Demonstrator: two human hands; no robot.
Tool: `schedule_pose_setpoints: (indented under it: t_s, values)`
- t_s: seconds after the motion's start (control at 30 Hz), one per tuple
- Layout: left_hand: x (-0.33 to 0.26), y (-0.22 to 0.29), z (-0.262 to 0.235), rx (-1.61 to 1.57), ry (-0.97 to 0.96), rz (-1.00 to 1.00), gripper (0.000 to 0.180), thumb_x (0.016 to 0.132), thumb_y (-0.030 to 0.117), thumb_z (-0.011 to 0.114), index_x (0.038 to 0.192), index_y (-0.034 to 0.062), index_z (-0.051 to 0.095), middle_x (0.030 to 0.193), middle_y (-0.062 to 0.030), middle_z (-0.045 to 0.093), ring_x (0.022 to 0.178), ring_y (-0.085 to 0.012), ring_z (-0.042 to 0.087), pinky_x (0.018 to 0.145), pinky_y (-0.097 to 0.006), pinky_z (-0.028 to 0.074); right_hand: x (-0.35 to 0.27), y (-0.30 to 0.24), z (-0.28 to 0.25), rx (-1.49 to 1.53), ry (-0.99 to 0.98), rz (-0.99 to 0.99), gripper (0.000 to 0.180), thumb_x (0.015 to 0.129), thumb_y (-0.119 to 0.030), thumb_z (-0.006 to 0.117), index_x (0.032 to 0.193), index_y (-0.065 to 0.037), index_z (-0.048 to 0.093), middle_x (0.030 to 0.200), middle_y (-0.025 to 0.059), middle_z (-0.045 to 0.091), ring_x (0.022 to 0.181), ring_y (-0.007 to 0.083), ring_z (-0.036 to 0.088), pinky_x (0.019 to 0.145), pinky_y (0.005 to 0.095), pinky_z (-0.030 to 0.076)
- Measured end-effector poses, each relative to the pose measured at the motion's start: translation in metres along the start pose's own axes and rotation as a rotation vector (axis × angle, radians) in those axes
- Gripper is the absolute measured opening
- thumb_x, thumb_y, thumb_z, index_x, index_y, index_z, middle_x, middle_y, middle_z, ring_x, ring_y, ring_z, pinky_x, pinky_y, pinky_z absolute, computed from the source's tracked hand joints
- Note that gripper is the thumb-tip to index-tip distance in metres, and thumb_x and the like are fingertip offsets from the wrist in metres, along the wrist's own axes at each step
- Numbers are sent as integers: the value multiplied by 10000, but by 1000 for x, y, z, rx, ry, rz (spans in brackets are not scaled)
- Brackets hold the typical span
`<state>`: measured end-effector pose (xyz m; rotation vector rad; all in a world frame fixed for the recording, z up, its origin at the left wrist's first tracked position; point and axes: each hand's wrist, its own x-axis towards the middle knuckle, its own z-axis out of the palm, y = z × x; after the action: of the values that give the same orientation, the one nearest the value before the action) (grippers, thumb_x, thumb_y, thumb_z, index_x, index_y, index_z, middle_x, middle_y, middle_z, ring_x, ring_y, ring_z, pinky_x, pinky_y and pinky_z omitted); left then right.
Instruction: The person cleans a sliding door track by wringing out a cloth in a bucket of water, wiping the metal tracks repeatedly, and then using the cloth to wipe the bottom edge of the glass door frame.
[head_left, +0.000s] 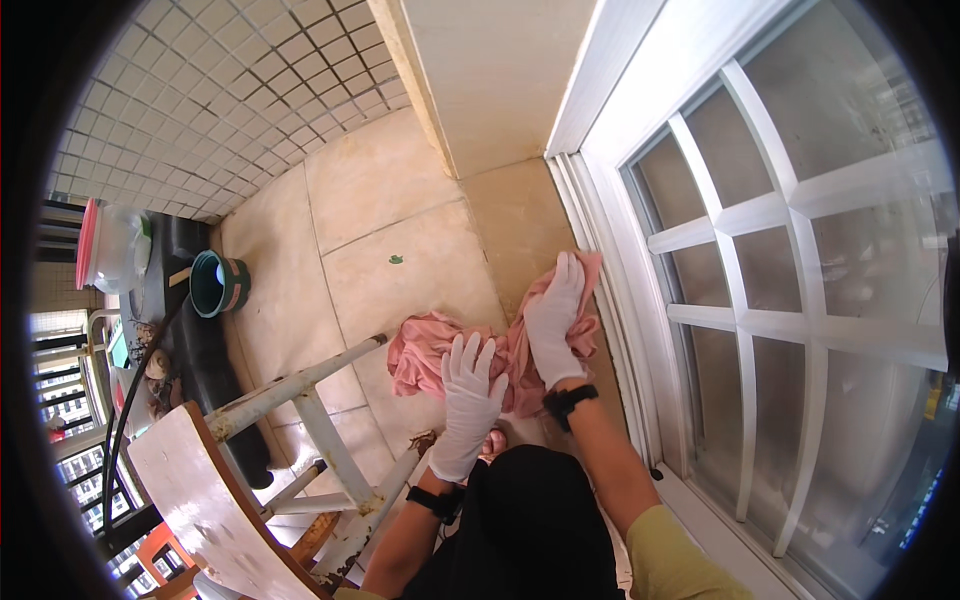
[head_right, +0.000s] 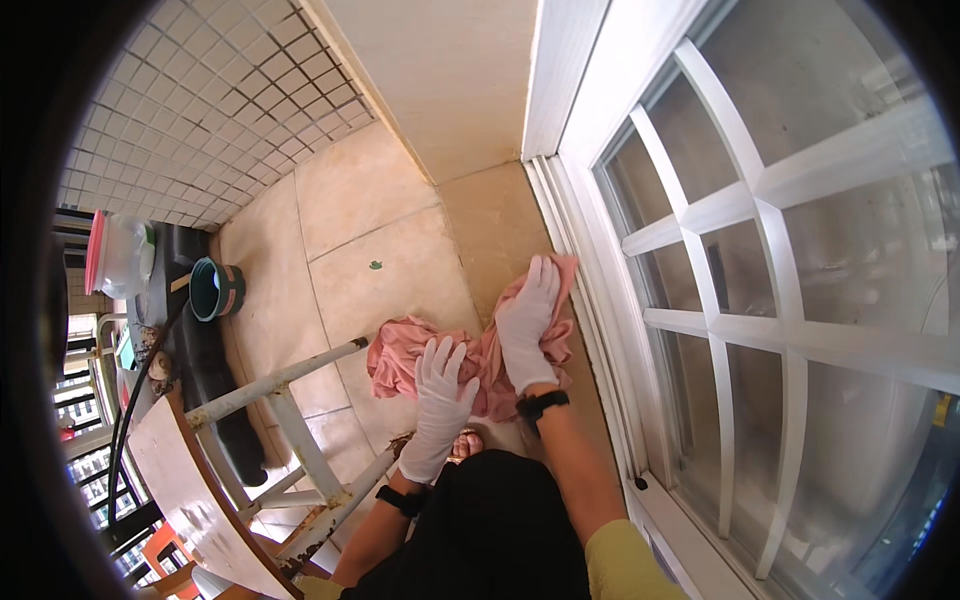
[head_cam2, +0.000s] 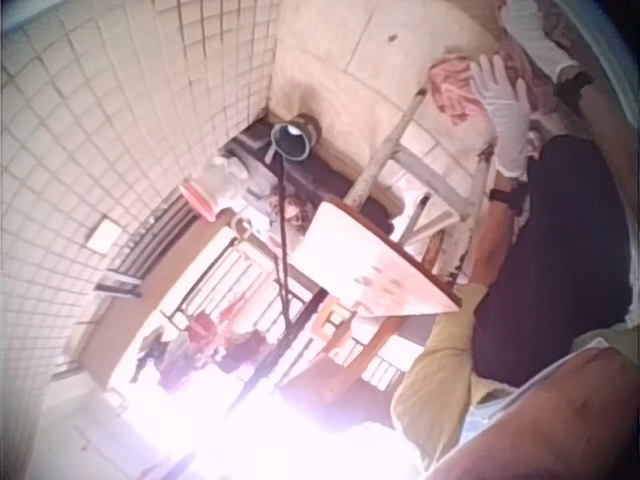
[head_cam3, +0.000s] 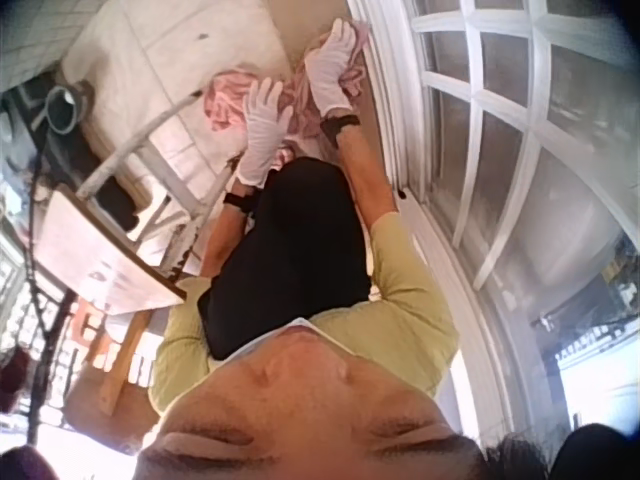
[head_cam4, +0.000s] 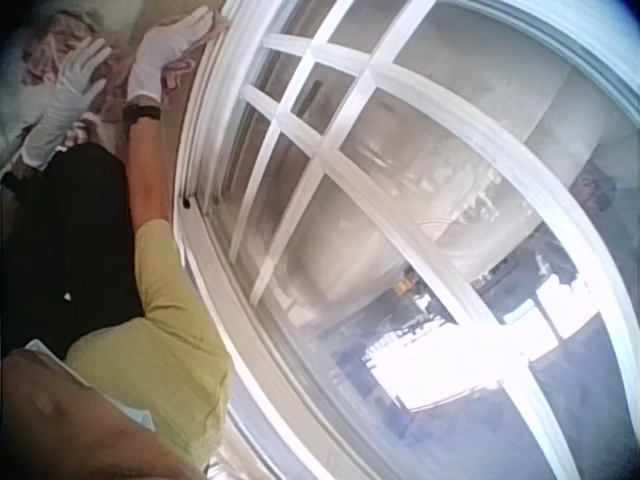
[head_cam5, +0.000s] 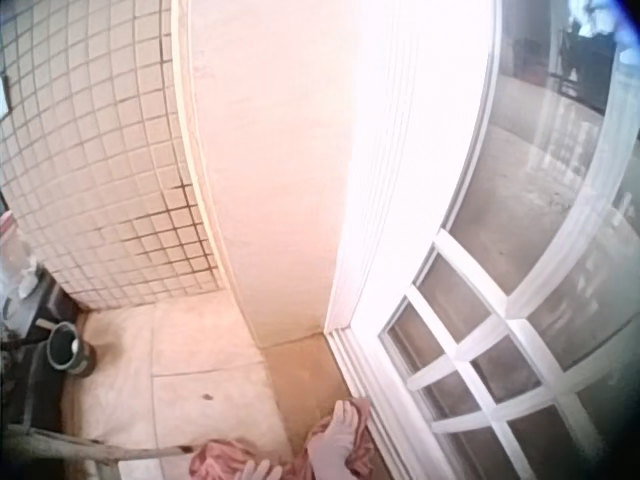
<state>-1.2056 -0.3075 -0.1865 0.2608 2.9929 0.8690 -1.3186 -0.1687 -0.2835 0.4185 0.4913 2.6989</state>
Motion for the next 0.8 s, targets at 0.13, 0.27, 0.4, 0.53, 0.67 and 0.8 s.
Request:
schedule_pose_setpoints:
  t_s: [0.13,0.27,0.4,0.53,0.67,0.8]
  values:
    - [-4,-12,-10,-30,24,-21,582,752,182,652,1282,47,454,1351,-166,401,1279,-414,323,1029,-518,282,77,34,-10,-2893,-214,142,699,657,-16,555,1331,-8,367,1372,210,351,1309,369,270,1098,433,221]
    - [0,-12,-8,-62,68,-30,582,749,154,652,1284,46,451,1337,-170,414,1271,-413,340,1014,-512,309,141,10,-9,-2546,-646,533,696,630,52,510,1313,-28,410,1390,181,360,1328,354,263,1116,395,207]
    - [2,-10,-7,-65,89,-40,568,751,144,651,1276,45,459,1328,-166,422,1265,-408,348,1008,-511,319,115,2,5,-2354,-868,716,645,653,39,512,1289,-51,449,1349,145,426,1303,333,320,1115,390,209]
    - [0,-14,-10,-20,83,-61,562,755,133,644,1278,47,456,1333,-158,419,1263,-400,353,1004,-512,322,75,23,38,-2394,-890,471,598,687,-20,554,1277,-54,458,1328,152,439,1284,327,345,1090,448,244]
    - [1,-17,-7,-105,124,-60,553,759,136,641,1273,48,458,1334,-155,419,1266,-397,350,1003,-518,318,62,8,43,-2632,-473,129,571,771,-198,638,1288,-43,451,1304,217,426,1228,396,363,1056,482,261]
    - [-1,-18,-8,-97,92,-82,539,758,131,640,1263,56,467,1339,-158,415,1264,-398,352,1001,-513,322,59,27,16,-3050,-670,84,570,815,-265,596,1297,-2,440,1307,251,409,1213,448,346,1025,511,282]
